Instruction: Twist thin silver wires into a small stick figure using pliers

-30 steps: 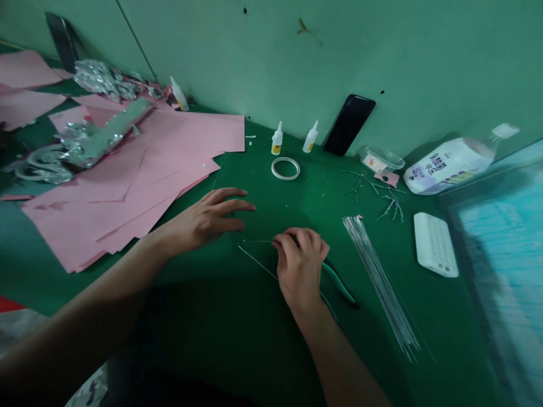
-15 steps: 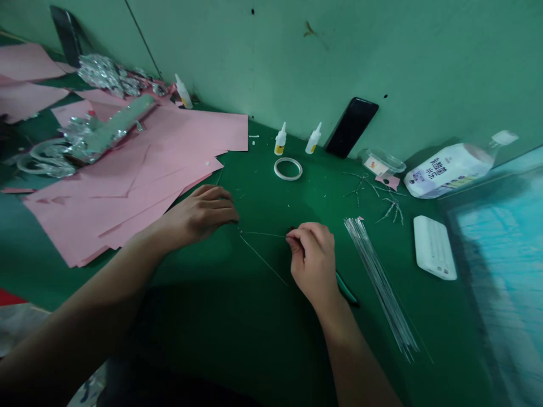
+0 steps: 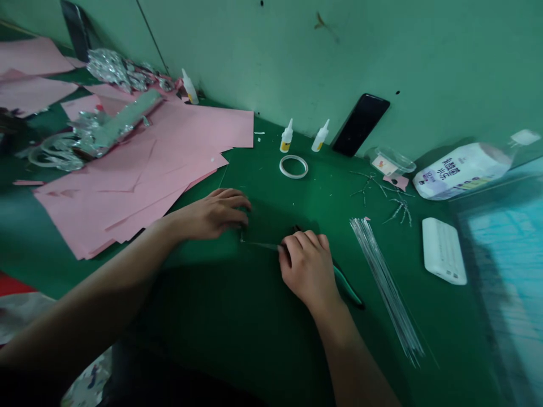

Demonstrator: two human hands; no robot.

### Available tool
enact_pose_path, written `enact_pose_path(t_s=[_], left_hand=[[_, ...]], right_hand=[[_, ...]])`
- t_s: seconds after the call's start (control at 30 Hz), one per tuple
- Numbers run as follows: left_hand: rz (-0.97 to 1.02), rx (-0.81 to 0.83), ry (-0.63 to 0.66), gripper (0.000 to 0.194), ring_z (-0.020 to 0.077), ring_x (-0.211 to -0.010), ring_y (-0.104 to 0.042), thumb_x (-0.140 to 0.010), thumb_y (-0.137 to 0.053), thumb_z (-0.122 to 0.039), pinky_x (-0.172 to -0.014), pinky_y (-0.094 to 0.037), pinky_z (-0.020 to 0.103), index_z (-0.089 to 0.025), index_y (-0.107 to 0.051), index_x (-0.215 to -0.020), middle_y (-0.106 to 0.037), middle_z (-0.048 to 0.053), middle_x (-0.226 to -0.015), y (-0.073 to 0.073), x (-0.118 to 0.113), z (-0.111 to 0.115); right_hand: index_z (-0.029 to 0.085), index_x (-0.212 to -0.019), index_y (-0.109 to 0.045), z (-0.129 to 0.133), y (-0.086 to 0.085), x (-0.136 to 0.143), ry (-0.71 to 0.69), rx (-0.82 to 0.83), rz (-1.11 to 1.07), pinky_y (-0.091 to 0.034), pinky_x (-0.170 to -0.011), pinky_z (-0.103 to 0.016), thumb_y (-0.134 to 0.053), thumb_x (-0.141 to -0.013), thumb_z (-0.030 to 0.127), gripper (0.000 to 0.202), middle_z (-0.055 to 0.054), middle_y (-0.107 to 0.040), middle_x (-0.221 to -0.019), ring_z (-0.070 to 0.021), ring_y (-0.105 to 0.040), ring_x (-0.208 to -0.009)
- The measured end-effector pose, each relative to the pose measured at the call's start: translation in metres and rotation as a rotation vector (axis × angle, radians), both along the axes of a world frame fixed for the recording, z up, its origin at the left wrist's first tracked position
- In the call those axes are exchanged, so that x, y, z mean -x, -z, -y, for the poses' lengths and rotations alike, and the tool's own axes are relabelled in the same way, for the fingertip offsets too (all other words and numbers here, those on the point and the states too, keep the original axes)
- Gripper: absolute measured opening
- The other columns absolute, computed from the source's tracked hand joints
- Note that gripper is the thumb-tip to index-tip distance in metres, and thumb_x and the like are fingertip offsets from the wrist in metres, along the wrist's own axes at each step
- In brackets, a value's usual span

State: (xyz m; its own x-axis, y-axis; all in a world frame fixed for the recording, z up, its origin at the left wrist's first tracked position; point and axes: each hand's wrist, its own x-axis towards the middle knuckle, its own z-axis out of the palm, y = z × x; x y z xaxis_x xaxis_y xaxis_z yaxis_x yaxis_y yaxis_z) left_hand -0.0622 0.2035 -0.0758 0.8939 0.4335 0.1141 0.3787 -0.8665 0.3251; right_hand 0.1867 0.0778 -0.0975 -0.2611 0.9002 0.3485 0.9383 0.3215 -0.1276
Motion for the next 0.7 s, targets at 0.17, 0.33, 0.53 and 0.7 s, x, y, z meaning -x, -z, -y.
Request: enact_pose_path(t_s=[0.17,0.33,0.53,0.7], left_hand=[[0.004,0.103,0.032,0.018,0.0319,-0.129,-0.043,-0.087,-0.063,-0.018,-0.105,-0.034,0.054,-0.028,-0.075,-0.096,-0.057,0.007,-0.131,0.004,0.001,0.003],[0.007,0.111,0.033,0.017,0.0338,-0.130,-0.042,-0.087,-0.062,-0.015,-0.105,-0.034,0.058,-0.025,-0.075,-0.091,-0.056,0.008,-0.131,0.006,0.001,0.004],[0.185,0.120,0.101,0.020,0.0308,-0.130,-0.042,-0.091,-0.056,-0.013,-0.107,-0.038,0.050,-0.021,-0.074,-0.086,-0.055,0.010,-0.130,-0.005,-0.005,0.011],[0.314,0.133,0.154,0.017,0.0276,-0.126,-0.047,-0.092,-0.057,-0.013,-0.106,-0.042,0.044,-0.020,-0.072,-0.088,-0.059,0.012,-0.122,-0.009,-0.010,0.016]], right_hand=[[0.019,-0.095,-0.068,0.003,0.001,0.007,-0.086,0.015,-0.008,-0.032,-0.078,-0.038,-0.059,-0.095,0.031,0.015,-0.003,-0.070,-0.085,-0.0232,-0.060,-0.085],[0.020,-0.096,-0.068,0.008,0.005,0.027,-0.088,0.069,-0.037,-0.033,-0.080,-0.040,-0.061,-0.093,0.033,0.015,-0.004,-0.067,-0.087,-0.0239,-0.059,-0.086],[0.018,-0.097,-0.067,0.009,0.004,0.039,-0.050,-0.087,-0.162,-0.037,-0.089,-0.042,-0.065,-0.091,0.027,0.011,-0.009,-0.067,-0.101,-0.0257,-0.058,-0.098],[0.017,-0.098,-0.066,0.008,0.001,0.037,-0.039,-0.229,-0.232,-0.039,-0.091,-0.042,-0.065,-0.091,0.026,0.011,-0.010,-0.070,-0.101,-0.0254,-0.061,-0.100]])
